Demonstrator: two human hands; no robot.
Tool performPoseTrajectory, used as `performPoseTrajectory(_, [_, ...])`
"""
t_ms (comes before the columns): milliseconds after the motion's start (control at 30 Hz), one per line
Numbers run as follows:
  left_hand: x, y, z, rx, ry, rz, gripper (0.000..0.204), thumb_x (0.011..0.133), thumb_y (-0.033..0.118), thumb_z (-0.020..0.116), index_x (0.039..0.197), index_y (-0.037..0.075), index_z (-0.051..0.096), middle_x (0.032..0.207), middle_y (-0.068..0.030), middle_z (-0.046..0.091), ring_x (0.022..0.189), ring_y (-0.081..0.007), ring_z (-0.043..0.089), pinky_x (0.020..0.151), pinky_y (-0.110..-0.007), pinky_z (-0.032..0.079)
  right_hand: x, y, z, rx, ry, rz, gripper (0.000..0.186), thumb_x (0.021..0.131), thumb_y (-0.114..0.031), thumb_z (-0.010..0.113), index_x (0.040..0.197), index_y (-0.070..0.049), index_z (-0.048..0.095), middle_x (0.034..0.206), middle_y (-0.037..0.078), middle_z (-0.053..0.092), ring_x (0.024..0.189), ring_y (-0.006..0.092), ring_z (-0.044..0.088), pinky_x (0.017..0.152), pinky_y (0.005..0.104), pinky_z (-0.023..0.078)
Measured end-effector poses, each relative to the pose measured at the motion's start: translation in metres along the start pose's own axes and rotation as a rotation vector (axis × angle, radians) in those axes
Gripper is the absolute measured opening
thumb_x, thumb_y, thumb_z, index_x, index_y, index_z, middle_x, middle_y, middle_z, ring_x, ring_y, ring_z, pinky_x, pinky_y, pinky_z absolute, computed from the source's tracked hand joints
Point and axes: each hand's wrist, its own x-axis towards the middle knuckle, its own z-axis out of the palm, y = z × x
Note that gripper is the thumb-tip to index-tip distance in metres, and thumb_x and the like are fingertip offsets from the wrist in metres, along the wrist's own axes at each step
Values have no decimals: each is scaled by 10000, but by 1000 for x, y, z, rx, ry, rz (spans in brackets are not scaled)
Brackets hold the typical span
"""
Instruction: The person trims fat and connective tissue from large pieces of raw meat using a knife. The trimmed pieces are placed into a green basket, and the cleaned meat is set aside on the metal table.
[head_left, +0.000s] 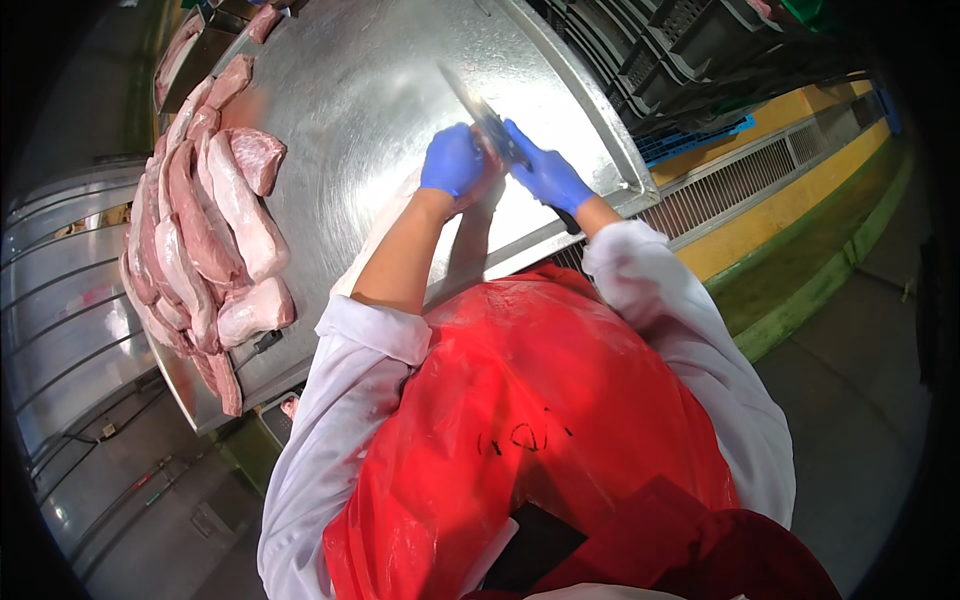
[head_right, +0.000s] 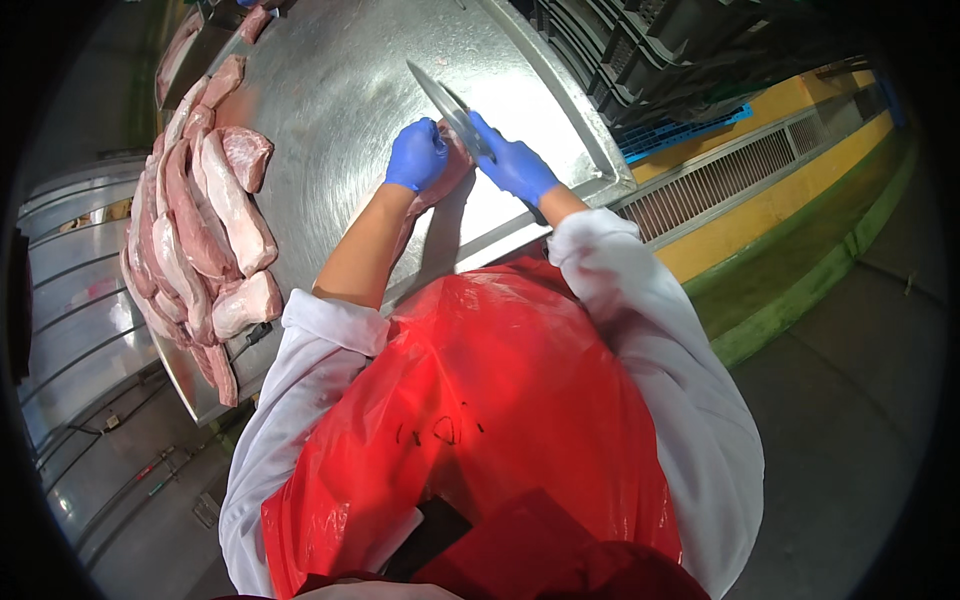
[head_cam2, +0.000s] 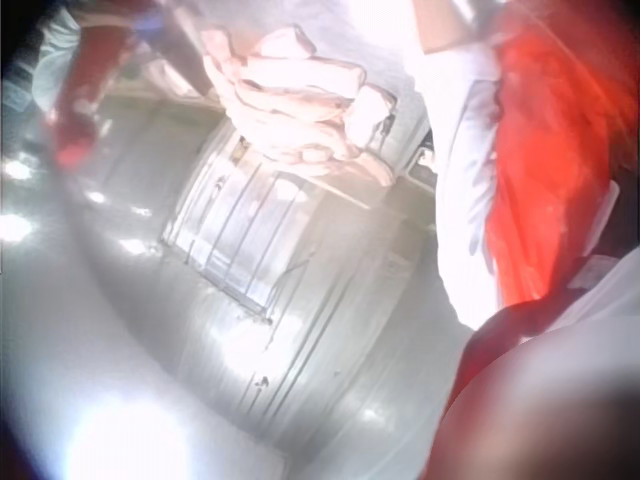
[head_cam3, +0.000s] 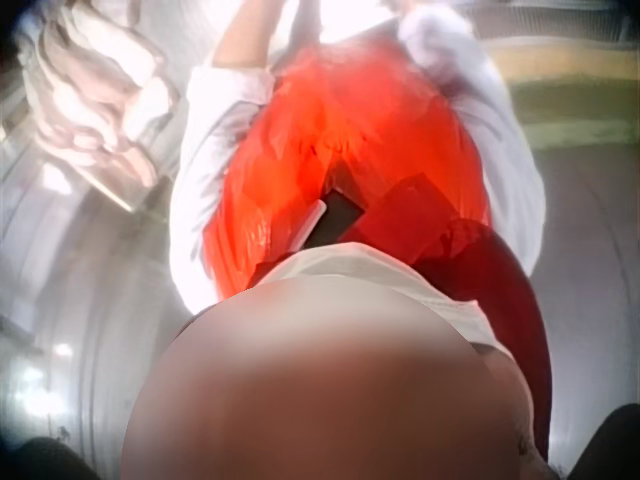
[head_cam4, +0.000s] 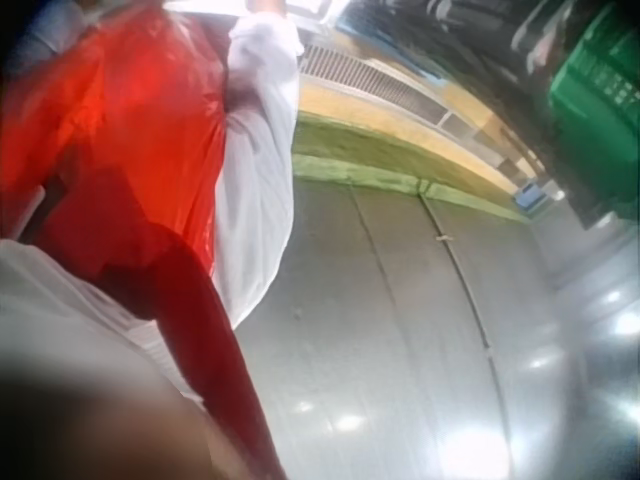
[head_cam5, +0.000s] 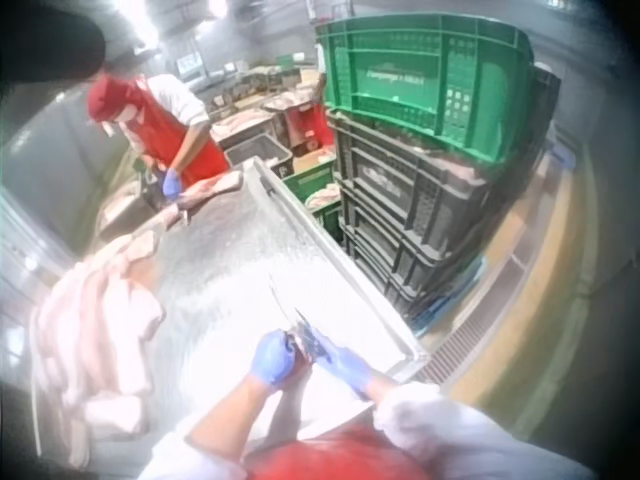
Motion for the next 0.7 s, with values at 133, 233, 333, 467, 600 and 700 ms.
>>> performPoseTrajectory(133, [3, -11, 2, -55, 60, 57, 120, 819, 111, 610, 872, 5, 633, 864, -263, 652, 832, -450, 634, 740, -492, 517, -85, 24, -28, 111, -217, -36, 749, 907, -161, 545, 1578, -215, 214, 711, 123, 639, 564, 198, 603, 627, 351, 534])
performPoseTrajectory(233, [3, -11, -4, -85, 52, 69, 113, 822, 110, 610, 862, 6, 630, 834, -267, 648, 803, -458, 635, 710, -497, 518, -72, 25, -20, 242, -227, -2, 767, 909, -122, 549, 1583, -222, 197, 720, 74, 623, 513, 125, 532, 544, 296, 514])
performPoseTrajectory(333, [13, -16, -3, -30, 69, 43, 123, 835, 129, 619, 839, 7, 628, 819, -271, 646, 786, -463, 633, 699, -507, 513, -1, -17, -10, 174, -228, 89, 790, 919, -131, 554, 1576, -342, 169, 710, 67, 601, 503, 128, 523, 498, 300, 512])
performPoseTrajectory(467, [15, -28, -9, -28, 119, 59, 162, 844, 162, 647, 831, 2, 626, 779, -252, 646, 726, -419, 645, 663, -469, 511, 7, -13, -9, 178, -287, 20, 794, 915, -90, 532, 1572, -359, 177, 711, 67, 609, 518, 126, 553, 503, 302, 518])
performPoseTrajectory(600, [18, -43, -20, -150, 130, 5, 185, 848, 173, 655, 821, -6, 617, 709, -195, 633, 628, -311, 626, 617, -403, 498, -50, 15, -19, 347, -451, 12, 774, 890, -53, 515, 1578, -257, 226, 721, 48, 607, 531, 92, 552, 515, 276, 511])
performPoseTrajectory(700, [22, -44, -32, -249, 108, 23, 181, 854, 171, 649, 813, -2, 620, 655, -125, 603, 587, -190, 563, 592, -358, 478, -6, -16, -12, 207, -429, -20, 755, 906, -70, 513, 1570, -301, 238, 674, 37, 574, 496, 95, 534, 473, 279, 501])
